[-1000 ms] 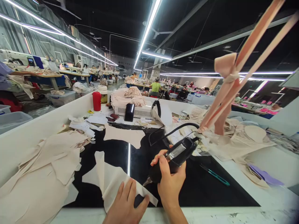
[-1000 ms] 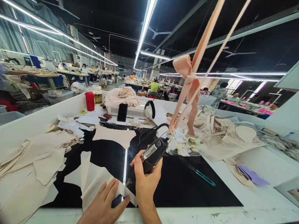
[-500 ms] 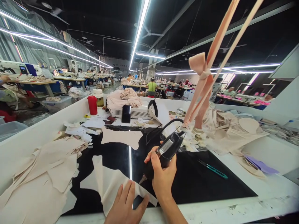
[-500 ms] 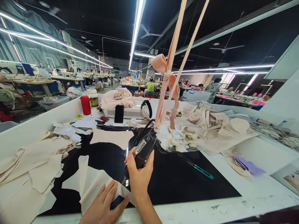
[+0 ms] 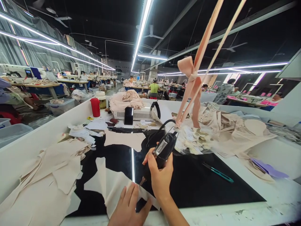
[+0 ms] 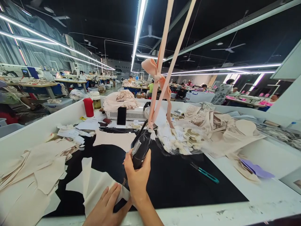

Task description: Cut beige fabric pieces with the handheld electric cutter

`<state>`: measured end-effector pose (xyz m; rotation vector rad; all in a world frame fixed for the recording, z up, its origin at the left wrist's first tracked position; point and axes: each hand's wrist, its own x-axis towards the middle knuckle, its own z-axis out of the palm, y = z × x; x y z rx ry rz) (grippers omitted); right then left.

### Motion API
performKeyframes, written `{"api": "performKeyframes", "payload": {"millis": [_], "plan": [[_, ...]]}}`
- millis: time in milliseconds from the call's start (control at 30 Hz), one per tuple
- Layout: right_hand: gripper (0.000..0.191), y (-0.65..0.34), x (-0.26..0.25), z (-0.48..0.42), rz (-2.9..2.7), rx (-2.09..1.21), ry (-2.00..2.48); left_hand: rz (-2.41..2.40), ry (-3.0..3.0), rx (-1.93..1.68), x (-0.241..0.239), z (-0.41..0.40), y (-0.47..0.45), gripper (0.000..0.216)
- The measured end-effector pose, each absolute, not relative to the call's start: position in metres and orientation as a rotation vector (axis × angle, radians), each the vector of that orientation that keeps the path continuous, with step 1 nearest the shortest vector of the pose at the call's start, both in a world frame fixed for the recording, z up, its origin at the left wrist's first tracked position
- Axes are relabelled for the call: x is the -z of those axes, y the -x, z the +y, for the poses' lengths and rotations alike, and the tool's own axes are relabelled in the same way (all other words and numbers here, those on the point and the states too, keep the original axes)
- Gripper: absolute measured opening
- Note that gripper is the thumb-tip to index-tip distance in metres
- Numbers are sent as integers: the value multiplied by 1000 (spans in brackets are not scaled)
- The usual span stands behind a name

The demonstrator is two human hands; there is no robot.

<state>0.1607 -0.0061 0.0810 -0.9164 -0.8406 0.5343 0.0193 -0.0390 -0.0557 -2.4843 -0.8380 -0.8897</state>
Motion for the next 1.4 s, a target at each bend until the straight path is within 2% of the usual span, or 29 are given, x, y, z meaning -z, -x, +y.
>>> {"api": "performKeyframes", "payload": {"millis": [233, 433, 733, 900, 1200, 1400], "plan": [[37, -164, -78, -19, -831, -471, 991, -541, 2640, 657, 31, -27, 5, 51], [29, -159, -81, -37, -799, -439, 1011, -877, 2912, 826, 3, -40, 18, 45], [43, -150, -91, -46, -726, -449, 1039, -735, 2506, 993, 54, -32, 2, 62], [46, -149, -93, -48, -734, -459, 1028, -664, 2488, 785, 35, -37, 9, 66], [46, -160, -82, -34, -776, -464, 916, -654, 2429, 693, 17, -42, 6, 56], [43, -157, -79, -26, -807, -498, 883, -672, 2437, 762, 24, -41, 8, 60]]}}
